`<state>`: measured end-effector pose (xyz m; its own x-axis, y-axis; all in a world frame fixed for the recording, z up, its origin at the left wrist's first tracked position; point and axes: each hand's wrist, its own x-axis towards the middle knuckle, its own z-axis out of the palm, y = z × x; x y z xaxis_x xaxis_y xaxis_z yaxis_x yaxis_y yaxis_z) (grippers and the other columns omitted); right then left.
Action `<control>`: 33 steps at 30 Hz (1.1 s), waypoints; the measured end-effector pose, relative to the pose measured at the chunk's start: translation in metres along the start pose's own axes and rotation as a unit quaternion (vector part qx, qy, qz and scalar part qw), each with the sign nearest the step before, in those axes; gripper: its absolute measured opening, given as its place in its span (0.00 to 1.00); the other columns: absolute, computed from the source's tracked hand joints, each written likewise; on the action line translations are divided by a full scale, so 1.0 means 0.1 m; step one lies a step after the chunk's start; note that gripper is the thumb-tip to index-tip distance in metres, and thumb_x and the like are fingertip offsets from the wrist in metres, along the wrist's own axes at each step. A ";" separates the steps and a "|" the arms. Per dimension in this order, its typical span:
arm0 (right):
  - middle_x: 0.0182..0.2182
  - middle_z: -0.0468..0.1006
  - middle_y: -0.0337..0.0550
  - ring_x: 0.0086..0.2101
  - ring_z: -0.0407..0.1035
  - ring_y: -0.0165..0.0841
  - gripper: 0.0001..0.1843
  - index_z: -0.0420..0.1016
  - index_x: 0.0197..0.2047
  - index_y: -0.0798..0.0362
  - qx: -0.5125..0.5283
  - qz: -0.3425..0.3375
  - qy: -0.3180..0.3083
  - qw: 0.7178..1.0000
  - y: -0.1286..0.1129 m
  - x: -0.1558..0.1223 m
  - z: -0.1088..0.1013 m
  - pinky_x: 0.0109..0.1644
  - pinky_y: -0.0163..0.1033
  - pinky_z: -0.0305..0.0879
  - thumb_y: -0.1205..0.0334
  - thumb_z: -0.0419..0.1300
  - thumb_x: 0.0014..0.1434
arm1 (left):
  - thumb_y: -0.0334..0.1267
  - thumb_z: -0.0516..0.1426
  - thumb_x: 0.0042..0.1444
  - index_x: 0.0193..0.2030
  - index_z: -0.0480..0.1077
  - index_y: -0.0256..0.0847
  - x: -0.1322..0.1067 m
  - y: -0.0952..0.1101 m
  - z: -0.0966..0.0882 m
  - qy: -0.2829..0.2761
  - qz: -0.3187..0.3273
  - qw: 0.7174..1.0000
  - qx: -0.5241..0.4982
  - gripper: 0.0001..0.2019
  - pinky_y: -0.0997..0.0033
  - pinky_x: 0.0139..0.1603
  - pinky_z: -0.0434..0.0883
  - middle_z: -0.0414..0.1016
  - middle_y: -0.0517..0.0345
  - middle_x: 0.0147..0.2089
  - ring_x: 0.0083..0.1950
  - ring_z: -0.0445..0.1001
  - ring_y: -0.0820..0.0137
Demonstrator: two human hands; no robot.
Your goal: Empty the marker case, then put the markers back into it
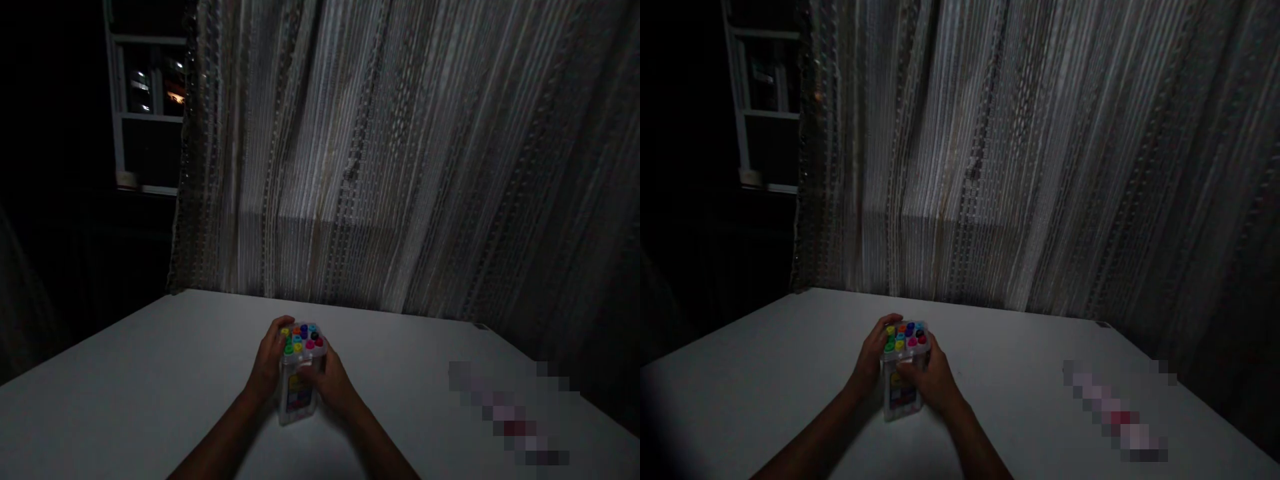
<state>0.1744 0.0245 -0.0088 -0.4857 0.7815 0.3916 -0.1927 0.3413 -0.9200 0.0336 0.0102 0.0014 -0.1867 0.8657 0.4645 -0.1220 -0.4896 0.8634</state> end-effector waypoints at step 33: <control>0.45 0.74 0.49 0.44 0.69 0.43 0.36 0.66 0.45 0.54 0.113 0.121 -0.042 0.985 0.28 -0.08 -0.03 0.46 0.48 0.67 0.67 0.72 0.29 | 0.59 0.54 0.46 0.56 0.53 0.41 -0.04 0.01 0.07 -0.016 -0.029 0.996 -0.081 0.34 0.66 0.34 0.71 0.76 0.56 0.35 0.33 0.75 0.64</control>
<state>0.1752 0.0297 -0.0379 -0.6074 0.7769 0.1656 -0.2428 0.0169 -0.9699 0.0410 0.0068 0.0020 -0.1430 0.8950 0.4224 -0.2873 -0.4460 0.8477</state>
